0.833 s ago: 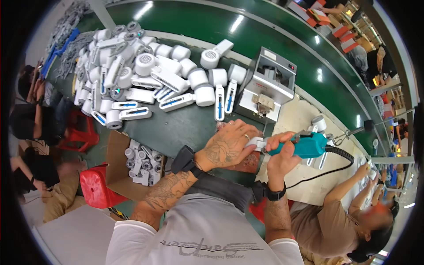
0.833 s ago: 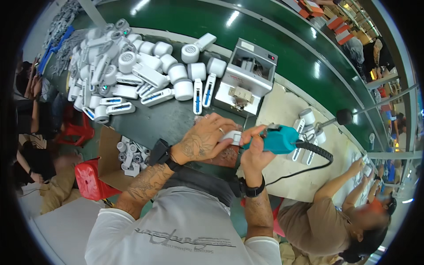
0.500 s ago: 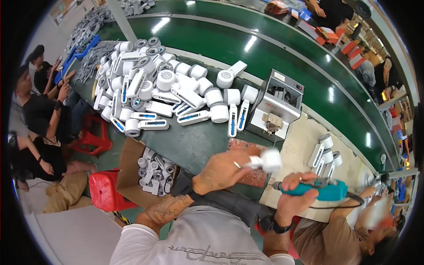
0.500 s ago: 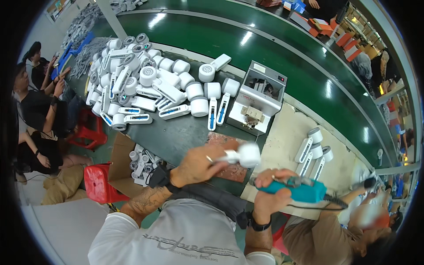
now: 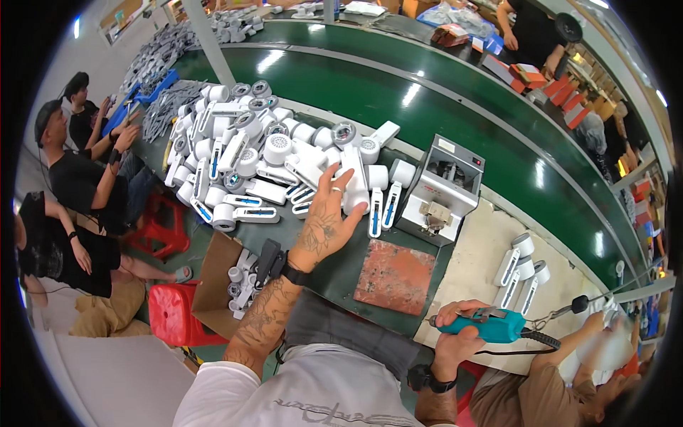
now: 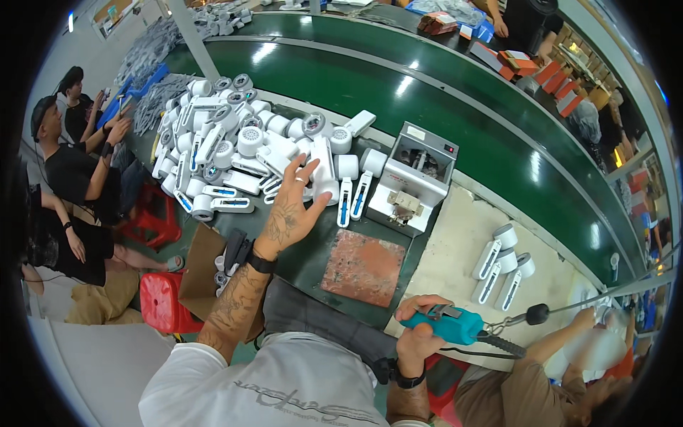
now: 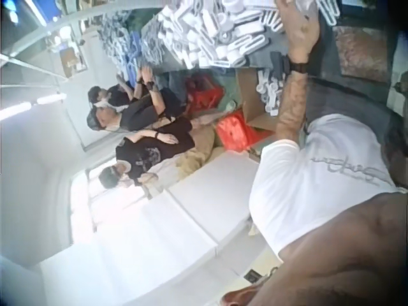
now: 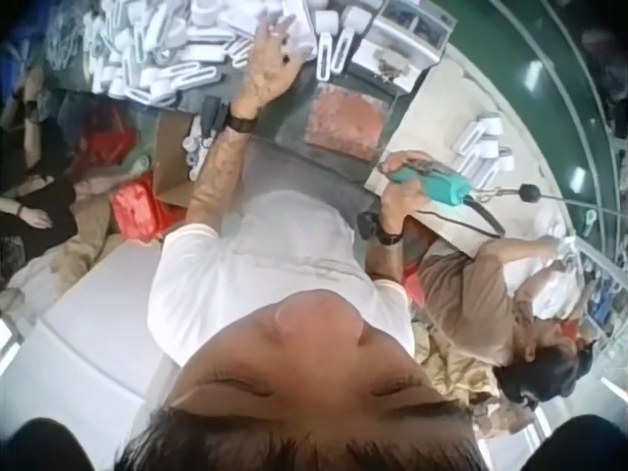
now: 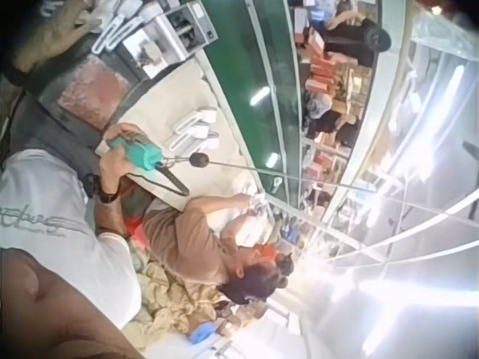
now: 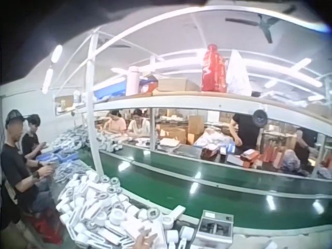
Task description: Assembling white plastic electronic components on a production line using an electric screwdriver.
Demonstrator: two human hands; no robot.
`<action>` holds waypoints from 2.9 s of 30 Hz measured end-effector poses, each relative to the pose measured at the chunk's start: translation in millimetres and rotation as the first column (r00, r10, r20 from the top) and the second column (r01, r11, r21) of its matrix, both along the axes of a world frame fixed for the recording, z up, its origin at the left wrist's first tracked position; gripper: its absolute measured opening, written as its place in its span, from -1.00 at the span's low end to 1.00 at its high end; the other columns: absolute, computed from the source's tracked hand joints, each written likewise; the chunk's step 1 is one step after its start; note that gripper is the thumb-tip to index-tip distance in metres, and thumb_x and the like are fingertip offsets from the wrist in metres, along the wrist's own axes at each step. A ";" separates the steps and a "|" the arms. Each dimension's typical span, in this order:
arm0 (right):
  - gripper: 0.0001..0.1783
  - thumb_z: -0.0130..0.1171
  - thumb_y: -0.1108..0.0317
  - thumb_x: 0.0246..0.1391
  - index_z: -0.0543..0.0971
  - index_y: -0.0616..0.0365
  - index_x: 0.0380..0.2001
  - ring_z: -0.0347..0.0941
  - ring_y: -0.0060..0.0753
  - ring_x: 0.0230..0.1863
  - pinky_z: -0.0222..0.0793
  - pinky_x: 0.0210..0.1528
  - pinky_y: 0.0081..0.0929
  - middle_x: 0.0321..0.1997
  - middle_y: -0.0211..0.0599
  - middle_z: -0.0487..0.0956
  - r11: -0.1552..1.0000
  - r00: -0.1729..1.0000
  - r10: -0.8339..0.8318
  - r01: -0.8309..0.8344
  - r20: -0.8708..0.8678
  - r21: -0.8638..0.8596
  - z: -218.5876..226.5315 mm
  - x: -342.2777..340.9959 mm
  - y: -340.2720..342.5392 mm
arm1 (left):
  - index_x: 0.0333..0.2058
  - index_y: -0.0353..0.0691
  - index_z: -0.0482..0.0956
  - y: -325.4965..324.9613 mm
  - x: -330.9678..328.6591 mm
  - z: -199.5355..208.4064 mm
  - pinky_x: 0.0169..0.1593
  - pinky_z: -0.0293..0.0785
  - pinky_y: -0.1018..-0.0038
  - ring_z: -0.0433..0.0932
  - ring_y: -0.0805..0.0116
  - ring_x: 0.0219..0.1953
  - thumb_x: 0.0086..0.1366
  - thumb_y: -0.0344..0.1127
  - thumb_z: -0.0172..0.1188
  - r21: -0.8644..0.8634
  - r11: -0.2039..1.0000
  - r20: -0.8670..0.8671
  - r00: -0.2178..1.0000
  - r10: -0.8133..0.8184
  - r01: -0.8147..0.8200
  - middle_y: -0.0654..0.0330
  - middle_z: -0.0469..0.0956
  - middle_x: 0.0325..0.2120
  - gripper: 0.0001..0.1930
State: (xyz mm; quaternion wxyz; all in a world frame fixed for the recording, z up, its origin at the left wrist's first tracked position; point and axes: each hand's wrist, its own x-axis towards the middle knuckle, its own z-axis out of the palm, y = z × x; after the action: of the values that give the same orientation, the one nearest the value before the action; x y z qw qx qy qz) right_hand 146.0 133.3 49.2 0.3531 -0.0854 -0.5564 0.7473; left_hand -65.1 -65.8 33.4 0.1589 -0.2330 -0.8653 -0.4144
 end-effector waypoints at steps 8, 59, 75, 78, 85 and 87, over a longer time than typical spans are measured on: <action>-0.45 0.40 0.07 0.02 0.44 0.29 -0.16 0.47 -0.37 -0.40 0.40 -0.38 -0.44 -0.33 -0.25 0.49 0.999 1.000 0.024 -0.024 -0.002 -0.028 -15.0 25.5 14.6 | 0.21 -0.34 0.32 62.9 35.2 20.6 0.22 0.27 0.13 0.33 -0.16 0.16 0.23 -0.31 0.27 0.023 0.969 -0.069 0.967 -0.246 0.248 -0.11 0.29 0.21 -0.40; -0.42 0.26 -0.03 0.18 0.47 0.37 -0.13 0.41 -0.49 -0.47 0.33 -0.40 -0.54 -0.50 -0.34 0.48 0.971 0.986 0.106 -0.074 -0.132 0.226 10.2 -162.6 29.7 | -0.06 -0.13 0.57 64.5 51.5 -33.5 -0.01 0.34 0.34 0.41 0.24 -0.13 0.24 -0.04 0.22 -0.151 0.806 -0.054 0.810 -0.585 0.572 0.22 0.46 -0.23 -0.62; -0.50 0.23 0.03 0.21 0.45 0.35 -0.17 0.40 -0.48 -0.51 0.36 -0.43 -0.51 -0.52 -0.33 0.46 0.984 0.996 0.082 -0.086 0.037 0.155 13.4 -133.1 20.1 | -0.03 -0.15 0.56 65.3 49.6 -39.8 0.05 0.30 0.30 0.39 0.21 -0.06 0.28 0.01 0.17 -0.151 0.798 0.026 0.809 -0.587 0.584 0.20 0.49 -0.15 -0.58; -0.34 0.24 -0.15 0.14 0.44 0.36 -0.16 0.37 -0.45 -0.54 0.32 -0.46 -0.49 -0.55 -0.33 0.43 0.980 0.997 0.057 -0.066 0.056 0.188 15.6 -118.0 22.2 | -0.03 -0.16 0.56 66.9 49.7 -39.0 0.04 0.31 0.30 0.39 0.21 -0.07 0.28 0.02 0.17 -0.145 0.801 0.017 0.811 -0.585 0.581 0.20 0.49 -0.16 -0.57; -0.25 0.23 -0.26 0.09 0.42 0.36 -0.17 0.32 -0.43 -0.58 0.28 -0.47 -0.46 -0.59 -0.33 0.37 0.975 0.993 0.051 -0.074 0.110 0.211 7.7 -109.2 25.8 | -0.03 -0.17 0.55 66.4 49.8 -37.6 0.02 0.33 0.30 0.40 0.19 -0.09 0.25 -0.03 0.20 -0.137 0.798 0.019 0.807 -0.591 0.587 0.18 0.48 -0.17 -0.58; -0.26 0.24 -0.25 0.09 0.41 0.36 -0.17 0.32 -0.43 -0.58 0.28 -0.47 -0.46 -0.59 -0.34 0.37 0.974 0.993 0.058 -0.078 0.103 0.211 4.7 -109.1 25.7 | -0.03 -0.17 0.55 66.6 50.5 -39.1 0.02 0.33 0.30 0.40 0.19 -0.09 0.25 -0.03 0.20 -0.136 0.797 0.018 0.806 -0.592 0.588 0.18 0.48 -0.17 -0.58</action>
State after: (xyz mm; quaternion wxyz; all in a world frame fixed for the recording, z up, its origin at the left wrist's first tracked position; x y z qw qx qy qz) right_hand 36.9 159.0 53.9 0.3071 -0.0638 -0.6528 0.6896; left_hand -14.6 0.8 -5.7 0.0172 -0.5061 -0.7736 -0.3810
